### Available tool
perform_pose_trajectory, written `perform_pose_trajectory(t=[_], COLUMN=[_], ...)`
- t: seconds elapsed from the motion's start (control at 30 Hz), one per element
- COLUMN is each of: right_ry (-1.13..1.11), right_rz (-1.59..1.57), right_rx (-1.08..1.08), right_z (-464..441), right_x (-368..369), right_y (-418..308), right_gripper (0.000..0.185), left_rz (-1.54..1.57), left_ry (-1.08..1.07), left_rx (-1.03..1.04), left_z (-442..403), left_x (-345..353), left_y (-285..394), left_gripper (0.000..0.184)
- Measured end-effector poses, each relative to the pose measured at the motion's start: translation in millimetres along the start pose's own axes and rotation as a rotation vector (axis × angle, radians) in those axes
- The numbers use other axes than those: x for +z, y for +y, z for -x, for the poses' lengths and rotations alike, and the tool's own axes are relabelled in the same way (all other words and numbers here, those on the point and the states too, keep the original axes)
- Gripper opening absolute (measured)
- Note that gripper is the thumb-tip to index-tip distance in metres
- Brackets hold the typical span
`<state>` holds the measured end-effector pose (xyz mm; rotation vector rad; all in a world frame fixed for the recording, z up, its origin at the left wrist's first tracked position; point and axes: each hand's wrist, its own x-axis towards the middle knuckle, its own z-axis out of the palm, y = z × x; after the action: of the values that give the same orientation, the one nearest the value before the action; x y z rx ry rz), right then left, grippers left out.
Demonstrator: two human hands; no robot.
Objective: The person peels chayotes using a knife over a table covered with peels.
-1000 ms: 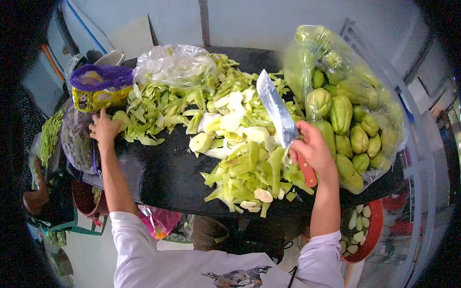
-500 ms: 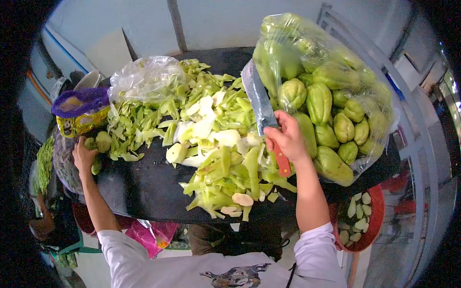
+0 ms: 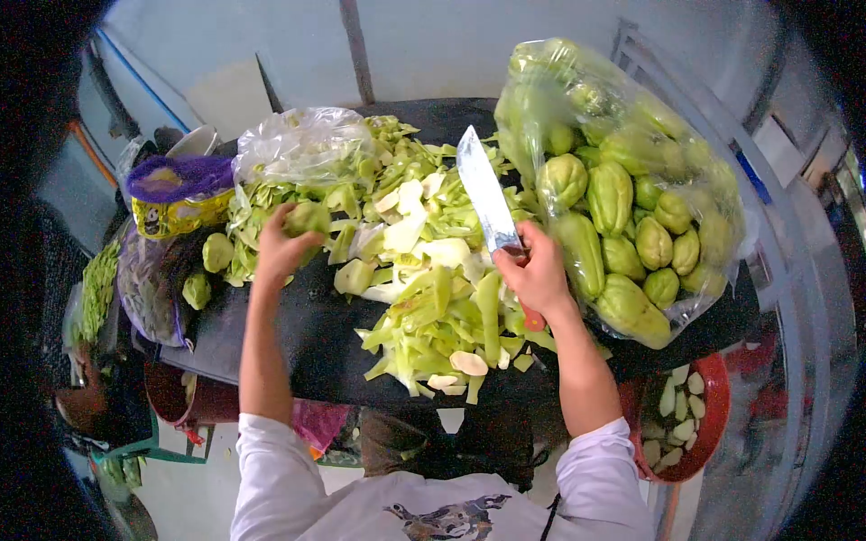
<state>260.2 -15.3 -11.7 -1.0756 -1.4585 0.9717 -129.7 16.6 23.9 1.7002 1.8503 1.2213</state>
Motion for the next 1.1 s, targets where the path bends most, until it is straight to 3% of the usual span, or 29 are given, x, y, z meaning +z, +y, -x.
perform_pose_trajectory(t=[0.13,0.27,0.53,0.93,1.1], right_ry=[0.005,0.018,0.008,0.040,0.073], right_rz=[0.007,-0.004,0.075,0.071,0.033], right_rx=[0.053,0.060,0.068,0.015,0.004], right_z=[0.2,-0.5,-1.6,0.4,-0.9], right_x=[0.3,0.0,3.4,3.7,2.6], right_y=[-4.6,-6.1,-8.7,-3.9,3.4], right_gripper=[0.019,0.017,0.015,0.014,0.013], left_rz=[-0.222,-0.276,-0.270,-0.008,0.018], left_ry=[-0.033,-0.042,-0.005,0.288,0.380], left_rx=[0.147,0.143,0.221,0.113,0.190], left_z=[-4.7,-7.4,3.1,35.9,36.4], left_x=[43.0,70.6,55.1,23.3,31.2], left_y=[16.8,11.0,3.0,-31.0,-31.1], left_gripper=[0.069,0.079,0.082,0.052,0.041])
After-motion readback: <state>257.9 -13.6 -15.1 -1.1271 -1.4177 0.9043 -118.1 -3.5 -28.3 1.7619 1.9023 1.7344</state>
